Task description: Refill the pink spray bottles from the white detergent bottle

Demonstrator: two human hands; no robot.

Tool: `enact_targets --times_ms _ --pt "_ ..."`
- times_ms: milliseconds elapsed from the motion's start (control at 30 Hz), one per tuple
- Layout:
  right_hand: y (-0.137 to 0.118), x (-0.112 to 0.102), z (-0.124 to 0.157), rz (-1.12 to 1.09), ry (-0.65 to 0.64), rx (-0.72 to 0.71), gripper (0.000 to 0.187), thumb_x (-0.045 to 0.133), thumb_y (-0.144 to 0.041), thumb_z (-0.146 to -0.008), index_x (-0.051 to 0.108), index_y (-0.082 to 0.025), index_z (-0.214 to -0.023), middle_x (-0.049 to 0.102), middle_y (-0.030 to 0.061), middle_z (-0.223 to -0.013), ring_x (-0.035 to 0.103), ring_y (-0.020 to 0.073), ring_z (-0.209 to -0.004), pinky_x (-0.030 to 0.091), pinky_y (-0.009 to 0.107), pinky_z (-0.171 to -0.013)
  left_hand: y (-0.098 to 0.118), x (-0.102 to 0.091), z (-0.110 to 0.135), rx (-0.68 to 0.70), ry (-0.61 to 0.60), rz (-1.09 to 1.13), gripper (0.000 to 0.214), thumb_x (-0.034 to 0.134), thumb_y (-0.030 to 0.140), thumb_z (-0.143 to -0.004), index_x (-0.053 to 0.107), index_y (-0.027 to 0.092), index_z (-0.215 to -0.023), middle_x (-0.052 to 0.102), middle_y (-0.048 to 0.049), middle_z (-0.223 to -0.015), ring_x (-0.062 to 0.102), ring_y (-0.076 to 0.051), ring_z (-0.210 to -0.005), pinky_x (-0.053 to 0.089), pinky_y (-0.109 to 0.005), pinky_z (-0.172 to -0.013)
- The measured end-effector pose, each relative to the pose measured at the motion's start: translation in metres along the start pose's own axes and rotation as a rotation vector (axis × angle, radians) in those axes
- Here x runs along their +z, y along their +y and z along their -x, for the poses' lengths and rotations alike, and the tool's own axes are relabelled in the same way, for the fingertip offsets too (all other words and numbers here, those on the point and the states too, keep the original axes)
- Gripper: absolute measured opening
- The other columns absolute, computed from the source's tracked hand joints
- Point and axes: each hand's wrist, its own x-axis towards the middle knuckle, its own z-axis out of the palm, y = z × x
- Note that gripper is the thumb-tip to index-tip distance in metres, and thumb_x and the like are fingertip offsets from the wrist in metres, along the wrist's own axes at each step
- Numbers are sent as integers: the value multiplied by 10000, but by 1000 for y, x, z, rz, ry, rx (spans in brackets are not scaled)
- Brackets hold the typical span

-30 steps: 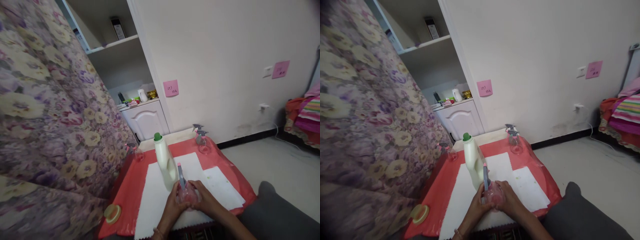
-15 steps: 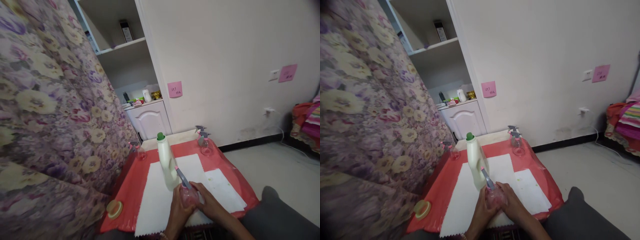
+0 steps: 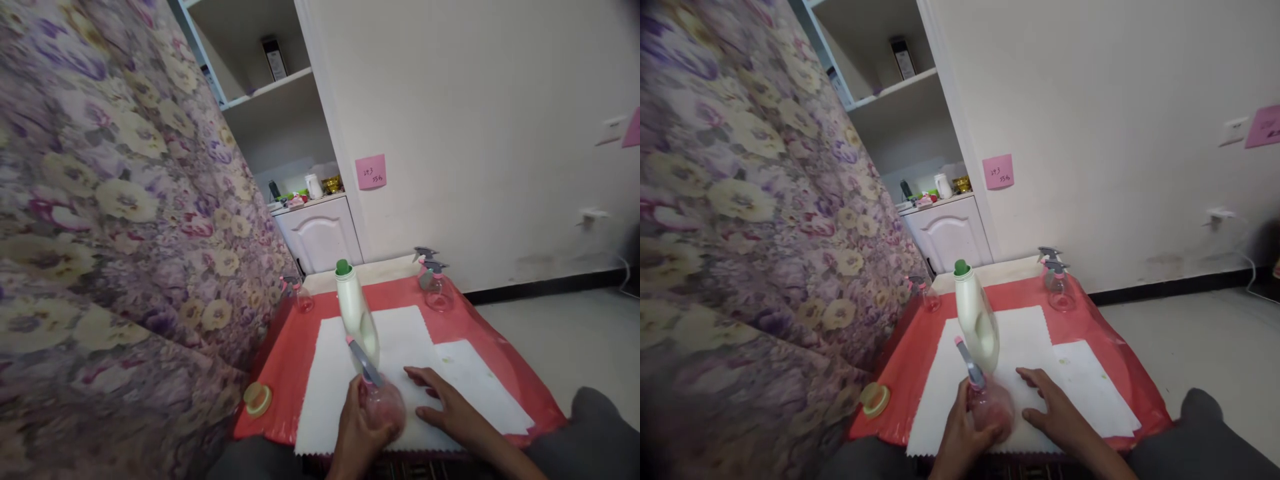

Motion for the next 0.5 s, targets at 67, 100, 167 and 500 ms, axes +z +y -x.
enact_targets --times_ms 67,100,167,500 --pt "2 0 0 14 -1 5 581 659 -349 -715 612 -216 -1278 631 123 -1310 564 324 -1230 454 487 -1036 -9 -23 -7 15 67 1 659 765 202 -605 517 223 -1215 662 -93 -1172 631 -281 -1083 485 -396 -970" --pt "3 0 0 20 -2 7 568 652 -367 -725 619 -214 -1271 636 126 -1303 570 326 -1221 461 487 -1030 -15 -36 -13 6 116 -7 661 784 251 -601 516 223 -1204 665 -93 -1162 640 -283 -1072 506 -398 -938" --pt "7 0 0 28 0 10 542 643 -379 -742 631 -216 -1259 641 125 -1295 583 322 -1205 470 480 -1023 -30 -64 -32 -11 285 -46 659 800 318 -578 524 218 -1168 670 -105 -1153 635 -299 -1102 520 -407 -916" --pt "25 -3 -5 92 -39 81 492 648 -358 -760 661 -224 -1234 684 113 -1258 627 308 -1165 498 425 -1021 -77 -150 -151 -195 728 -316 689 790 328 -651 455 142 -1224 558 -193 -1303 535 -334 -1240 429 -440 -1027"
